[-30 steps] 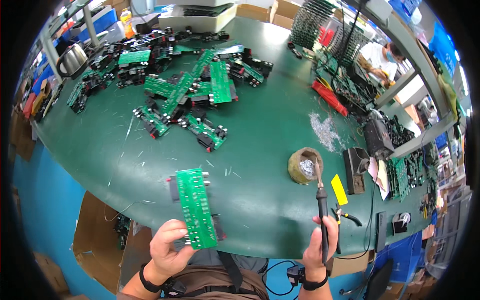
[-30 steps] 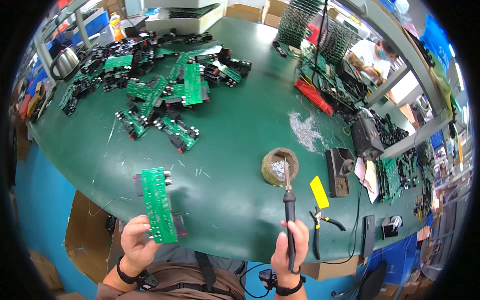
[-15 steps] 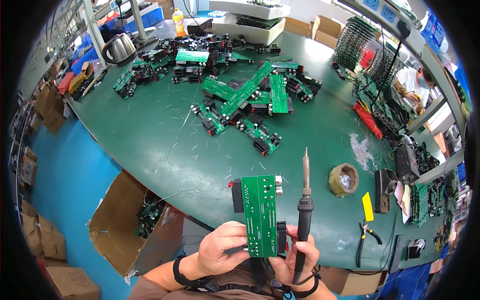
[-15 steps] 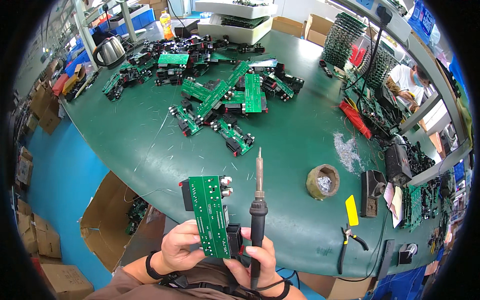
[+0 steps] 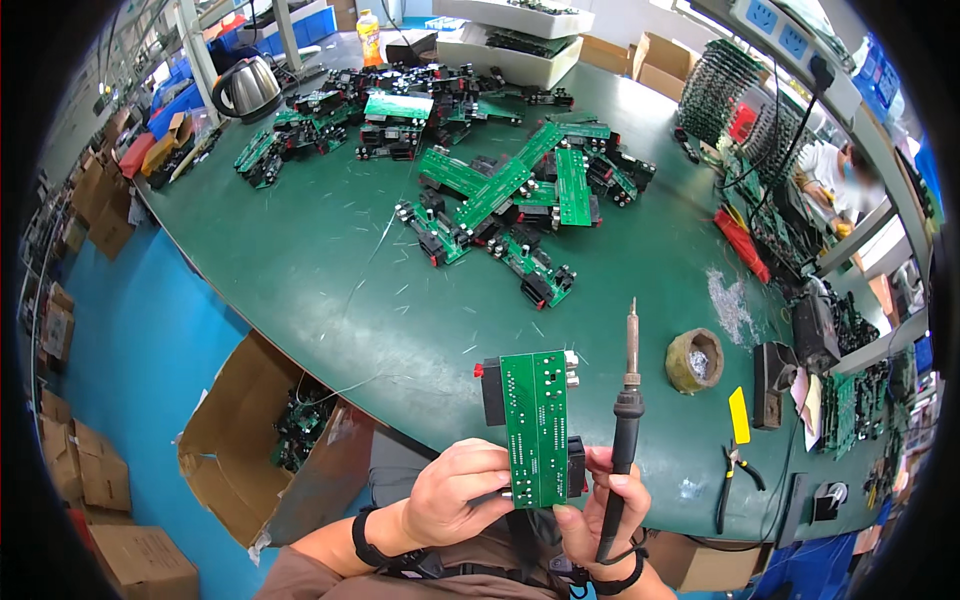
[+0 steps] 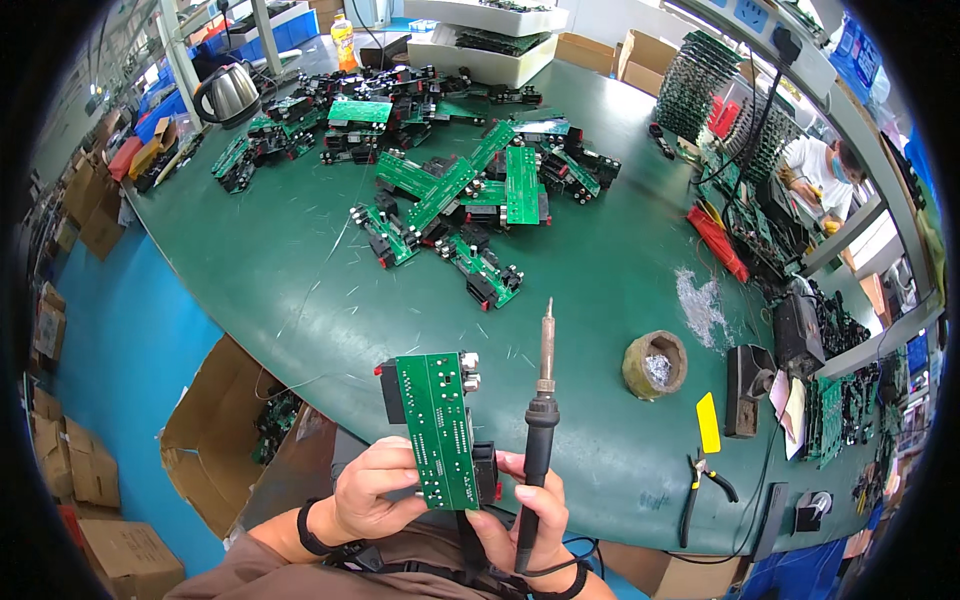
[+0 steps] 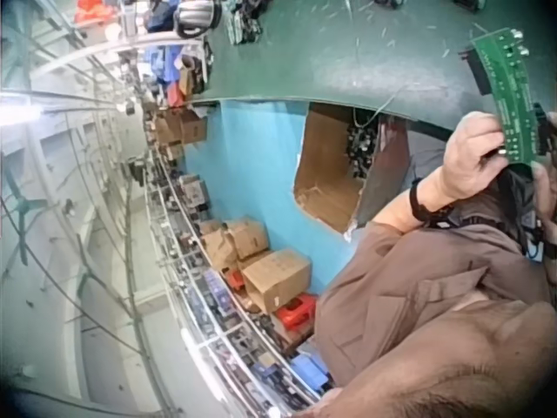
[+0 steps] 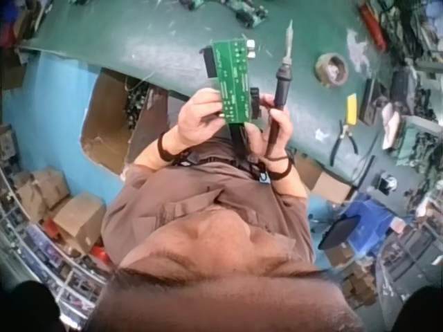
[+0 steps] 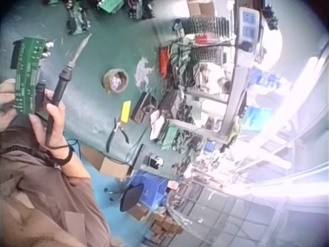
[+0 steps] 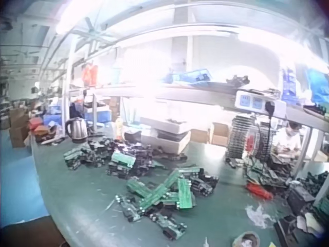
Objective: The recorder is soldering electrical components onto printed circuit boards at a workstation.
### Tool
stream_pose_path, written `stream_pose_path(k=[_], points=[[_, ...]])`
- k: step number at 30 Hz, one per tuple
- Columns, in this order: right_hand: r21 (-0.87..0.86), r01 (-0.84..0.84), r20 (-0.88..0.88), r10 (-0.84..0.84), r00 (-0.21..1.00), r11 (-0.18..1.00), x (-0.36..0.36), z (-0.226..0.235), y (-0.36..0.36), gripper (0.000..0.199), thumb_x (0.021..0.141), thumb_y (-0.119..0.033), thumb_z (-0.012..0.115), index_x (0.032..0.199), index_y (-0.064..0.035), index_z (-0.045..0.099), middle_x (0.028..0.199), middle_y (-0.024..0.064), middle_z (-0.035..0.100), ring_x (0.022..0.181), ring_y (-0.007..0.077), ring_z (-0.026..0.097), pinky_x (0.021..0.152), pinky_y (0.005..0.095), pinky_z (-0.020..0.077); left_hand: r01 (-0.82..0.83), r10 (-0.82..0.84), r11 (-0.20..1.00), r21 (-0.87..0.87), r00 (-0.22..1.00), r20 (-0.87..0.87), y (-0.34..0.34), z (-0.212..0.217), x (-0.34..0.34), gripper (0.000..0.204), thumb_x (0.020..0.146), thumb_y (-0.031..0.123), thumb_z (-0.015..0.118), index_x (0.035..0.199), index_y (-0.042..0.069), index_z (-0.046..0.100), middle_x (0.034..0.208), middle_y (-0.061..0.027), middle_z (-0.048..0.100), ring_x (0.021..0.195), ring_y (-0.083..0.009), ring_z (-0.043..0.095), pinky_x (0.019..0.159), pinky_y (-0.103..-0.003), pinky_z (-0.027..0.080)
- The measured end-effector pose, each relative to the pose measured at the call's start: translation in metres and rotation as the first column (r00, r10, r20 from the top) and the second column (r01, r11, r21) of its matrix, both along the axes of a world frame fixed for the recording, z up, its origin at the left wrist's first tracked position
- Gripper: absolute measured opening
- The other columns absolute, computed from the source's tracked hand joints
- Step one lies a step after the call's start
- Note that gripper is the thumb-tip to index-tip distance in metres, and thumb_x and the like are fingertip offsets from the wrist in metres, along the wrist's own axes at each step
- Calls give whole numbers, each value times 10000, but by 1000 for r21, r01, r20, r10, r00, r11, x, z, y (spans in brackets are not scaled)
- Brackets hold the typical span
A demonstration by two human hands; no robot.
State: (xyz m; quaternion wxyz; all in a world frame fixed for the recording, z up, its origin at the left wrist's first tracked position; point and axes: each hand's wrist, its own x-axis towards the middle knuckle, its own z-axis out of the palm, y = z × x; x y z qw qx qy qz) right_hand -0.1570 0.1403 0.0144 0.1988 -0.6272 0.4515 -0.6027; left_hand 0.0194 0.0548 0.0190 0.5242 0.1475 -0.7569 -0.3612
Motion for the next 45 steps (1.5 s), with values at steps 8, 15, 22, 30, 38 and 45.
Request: stream_pose_path(k=[8,15,22,30,38,45], points=[[-49,46,23,-44,999,998,6,3,-7,627,774,-65,746,1252,-99,343,1208,229,456,1053,334,575,891,454,507,-46,47,998,-37,999,25,-1,-2,5,460,689,10,777,1087,29,547,1083,-130,594,933,-298,604,798,-405,500],[16,-4,8,4,1000,1000,4,-4,-2,678,809,-152,733,1305,-141,271,1308,191,391,1158,303,505,985,437,412,-33,34,999,-25,999,27,-1,-7,8,467,675,6,779,1082,28,551,1088,-132,590,938,-307,599,805,-410,499],[-27,43,18,-42,999,999,8,-2,-6,652,763,-39,747,1263,-101,333,1226,227,448,1063,336,575,893,453,512,-38,40,999,-33,999,37,-1,-8,9,475,672,0,778,1088,28,550,1088,-131,589,937,-305,597,810,-413,496],[-22,38,15,-38,999,999,8,-5,-6,663,760,-30,746,1272,-100,331,1236,224,444,1067,332,576,891,446,512,-73,76,996,-54,996,51,0,-10,10,463,668,-2,780,1068,35,549,1083,-116,591,939,-287,600,809,-401,493],[-16,30,27,-29,999,999,6,-6,-5,678,758,-17,742,1279,-103,317,1246,220,429,1083,337,571,895,445,511,-80,85,994,-79,995,56,0,-9,8,463,668,-1,779,1067,35,547,1083,-112,592,951,-278,604,811,-396,494],[25,-6,28,5,1000,1000,4,-11,-3,702,790,-123,748,1302,-131,267,1326,193,379,1170,293,510,997,436,419,-92,97,993,-79,993,66,0,-11,8,457,673,6,783,1063,34,547,1075,-114,591,943,-279,605,821,-404,497]])
